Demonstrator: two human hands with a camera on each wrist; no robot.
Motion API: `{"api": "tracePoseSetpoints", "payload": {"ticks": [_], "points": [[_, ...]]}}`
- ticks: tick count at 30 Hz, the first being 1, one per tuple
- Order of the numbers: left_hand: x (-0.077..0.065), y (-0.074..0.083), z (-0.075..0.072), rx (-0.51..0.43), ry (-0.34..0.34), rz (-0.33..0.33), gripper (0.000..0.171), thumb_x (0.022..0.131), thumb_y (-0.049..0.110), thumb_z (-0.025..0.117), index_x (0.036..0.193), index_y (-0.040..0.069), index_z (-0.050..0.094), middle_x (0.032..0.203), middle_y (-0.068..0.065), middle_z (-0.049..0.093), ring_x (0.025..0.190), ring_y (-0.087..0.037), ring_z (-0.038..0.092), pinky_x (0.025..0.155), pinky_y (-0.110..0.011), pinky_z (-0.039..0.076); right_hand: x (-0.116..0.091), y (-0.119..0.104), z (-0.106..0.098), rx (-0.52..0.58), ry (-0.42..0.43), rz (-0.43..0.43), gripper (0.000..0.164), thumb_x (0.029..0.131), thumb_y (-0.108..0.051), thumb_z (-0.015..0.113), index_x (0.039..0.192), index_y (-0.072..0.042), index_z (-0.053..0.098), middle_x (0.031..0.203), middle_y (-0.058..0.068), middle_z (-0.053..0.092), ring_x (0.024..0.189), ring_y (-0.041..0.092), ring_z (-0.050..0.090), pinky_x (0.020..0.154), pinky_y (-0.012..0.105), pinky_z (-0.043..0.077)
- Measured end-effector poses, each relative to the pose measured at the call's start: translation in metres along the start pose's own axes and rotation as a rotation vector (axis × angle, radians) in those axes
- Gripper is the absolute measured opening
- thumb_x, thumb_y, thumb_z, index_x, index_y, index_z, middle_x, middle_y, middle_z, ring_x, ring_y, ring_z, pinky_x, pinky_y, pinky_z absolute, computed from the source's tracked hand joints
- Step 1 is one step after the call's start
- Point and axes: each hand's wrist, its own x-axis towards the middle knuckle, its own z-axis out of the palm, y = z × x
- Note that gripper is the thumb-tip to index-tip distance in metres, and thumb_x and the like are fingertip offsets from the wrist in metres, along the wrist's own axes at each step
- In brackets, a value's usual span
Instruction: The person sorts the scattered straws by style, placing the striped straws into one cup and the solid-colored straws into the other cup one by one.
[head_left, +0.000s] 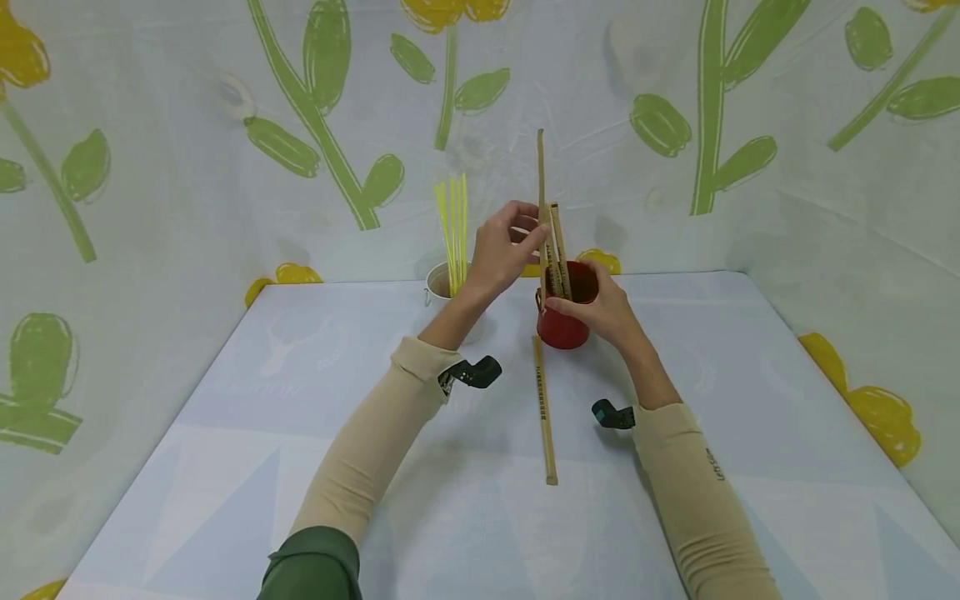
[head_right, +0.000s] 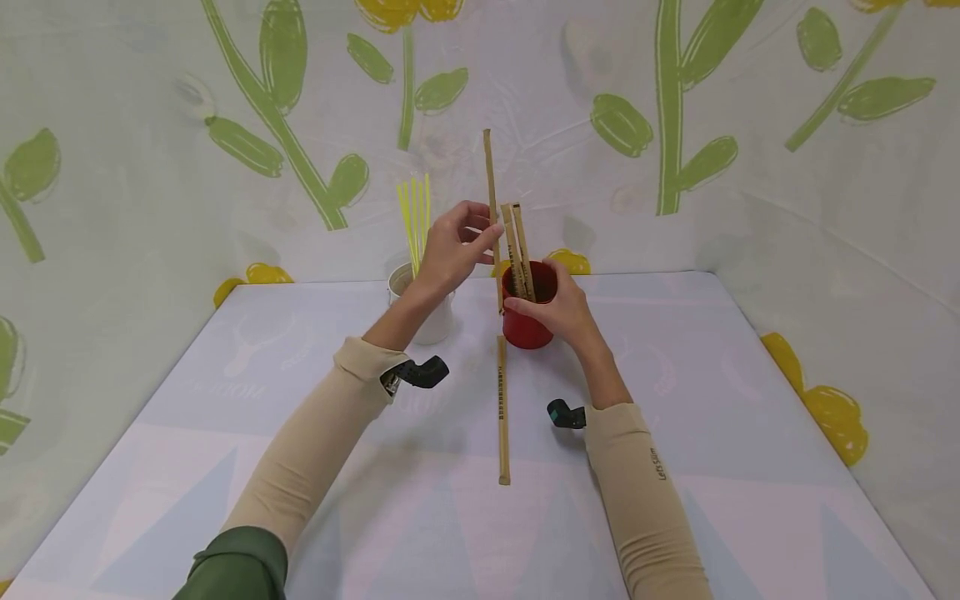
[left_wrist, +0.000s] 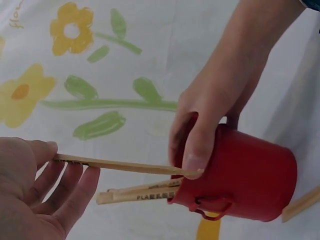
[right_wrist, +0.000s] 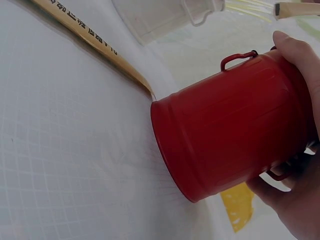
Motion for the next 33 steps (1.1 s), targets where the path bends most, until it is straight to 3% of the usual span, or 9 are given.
{"api": "tracePoseSetpoints", "payload": {"ticks": [11,18,26,33], "points": [[0.012,0.010,0.002,0.017,0.068,0.057,0.029,0.097,0.013,0.061,0.124,0.004,0.057,0.104,-0.016,0.069,0.084,-0.024,0.069,0.067,-0.029,0.060,0.001,-0.001,0.000,0.010,0.002,0.019,0.098,0.072,-0.059,0.079,0.148,-0.024,0.029,0.146,0.003,0.045,0.135,0.024,0.041,0.103,0.053,0.046],[0.017,0.015,0.002,-0.011,0.083,0.074,0.027,0.096,0.012,0.061,0.122,0.004,0.057,0.104,-0.018,0.069,0.085,-0.025,0.070,0.068,-0.027,0.059,0.000,-0.002,0.000,0.012,-0.003,0.014,0.098,0.073,-0.059,0.079,0.149,-0.023,0.028,0.146,0.004,0.045,0.135,0.024,0.041,0.103,0.053,0.047],[0.021,0.020,0.003,-0.037,0.097,0.155,0.025,0.097,0.009,0.060,0.121,0.001,0.057,0.103,-0.016,0.068,0.084,-0.024,0.071,0.068,-0.025,0.059,0.000,-0.002,0.000,0.011,-0.003,0.026,0.101,0.071,-0.062,0.078,0.149,-0.024,0.028,0.146,0.003,0.045,0.135,0.023,0.040,0.103,0.053,0.047],[0.023,0.022,0.006,-0.053,0.092,0.160,0.026,0.097,0.009,0.060,0.122,0.001,0.057,0.102,-0.016,0.067,0.082,-0.024,0.070,0.069,-0.025,0.059,-0.001,-0.004,0.000,0.009,-0.004,0.020,0.099,0.072,-0.061,0.078,0.149,-0.024,0.028,0.147,0.003,0.044,0.136,0.024,0.040,0.103,0.053,0.046]]}}
